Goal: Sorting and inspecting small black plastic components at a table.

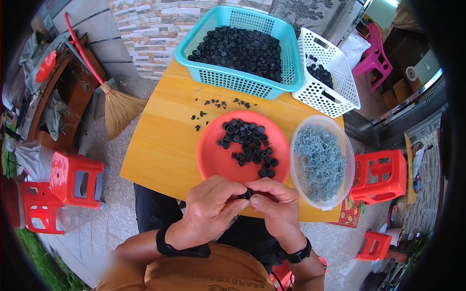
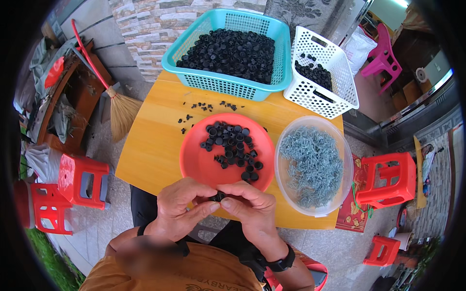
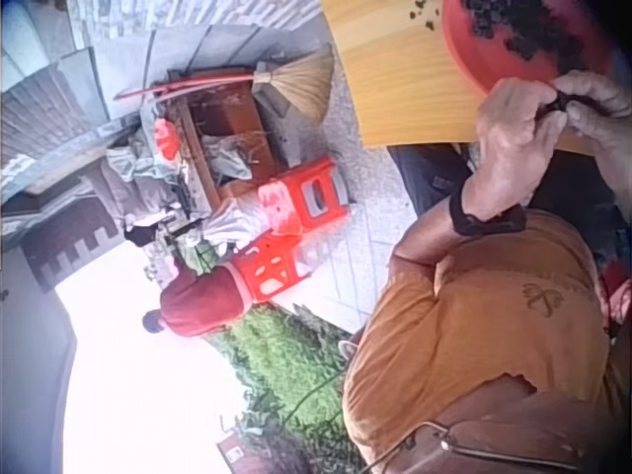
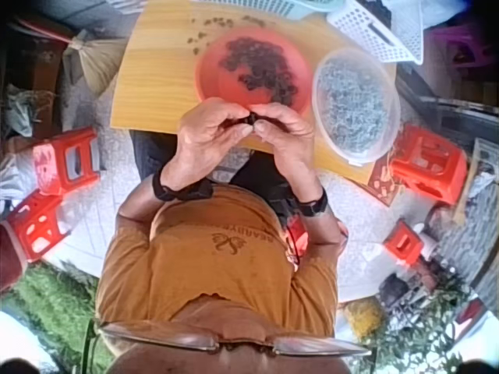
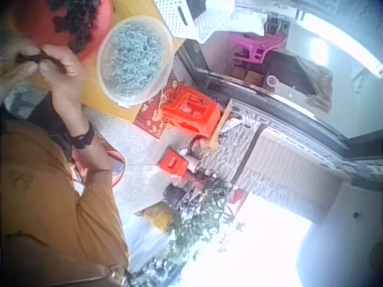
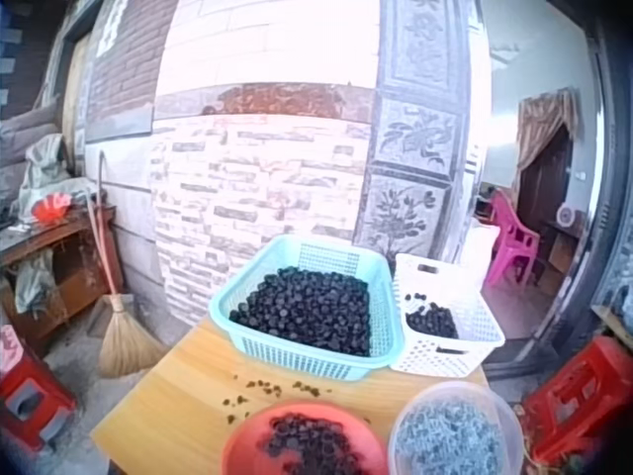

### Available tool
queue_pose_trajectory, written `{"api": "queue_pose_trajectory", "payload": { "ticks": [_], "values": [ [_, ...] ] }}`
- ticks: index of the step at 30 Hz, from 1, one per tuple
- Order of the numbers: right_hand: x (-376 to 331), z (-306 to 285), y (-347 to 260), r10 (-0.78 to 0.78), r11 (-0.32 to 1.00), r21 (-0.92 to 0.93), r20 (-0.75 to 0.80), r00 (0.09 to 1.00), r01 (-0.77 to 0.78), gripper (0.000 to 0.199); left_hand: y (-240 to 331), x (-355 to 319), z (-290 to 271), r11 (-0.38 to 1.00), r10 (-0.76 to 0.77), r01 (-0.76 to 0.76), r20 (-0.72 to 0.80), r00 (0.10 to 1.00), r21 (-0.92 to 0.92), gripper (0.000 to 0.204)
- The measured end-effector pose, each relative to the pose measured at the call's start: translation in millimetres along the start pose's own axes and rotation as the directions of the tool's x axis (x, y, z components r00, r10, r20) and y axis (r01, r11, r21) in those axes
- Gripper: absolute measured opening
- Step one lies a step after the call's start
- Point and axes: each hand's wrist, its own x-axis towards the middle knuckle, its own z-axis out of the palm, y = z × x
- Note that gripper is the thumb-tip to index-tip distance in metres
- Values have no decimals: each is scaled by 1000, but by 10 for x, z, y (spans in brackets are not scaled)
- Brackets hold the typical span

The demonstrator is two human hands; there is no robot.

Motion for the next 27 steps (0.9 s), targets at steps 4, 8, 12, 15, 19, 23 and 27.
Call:
{"api": "queue_pose_trajectory", "payload": {
  "ticks": [4, 8, 12, 15, 19, 23, 27],
  "values": [
    [-25, 24, 9, -93, 989, -113, -6, 996, 92, 26, -76, -25, 12, 999, -9, 10, 32, 999, -34, 23],
    [-55, 30, 3, -83, 988, -135, -57, 995, 74, 25, -108, -54, 16, 964, -135, 151, 89, 987, -217, 20],
    [-62, 10, -27, -79, 992, -104, -66, 995, 72, 25, -115, -65, 18, 868, -264, 306, 159, 951, -391, 15],
    [-52, -15, -27, -133, 986, -108, -18, 991, 130, 25, -115, -35, 10, 774, -329, 398, 224, 917, -493, 14],
    [-58, -40, -1, -193, 976, -107, -8, 981, 191, 26, -124, -22, 30, 712, -365, 457, 275, 889, -533, 18],
    [-54, -16, -6, -182, 982, -49, -24, 983, 181, 26, -156, -17, 32, 674, -345, 461, 306, 887, -577, 22],
    [-58, -22, -7, -177, 984, -36, -33, 984, 176, 27, -147, -14, 39, 626, -379, 497, 323, 867, -601, 23]
  ]
}}
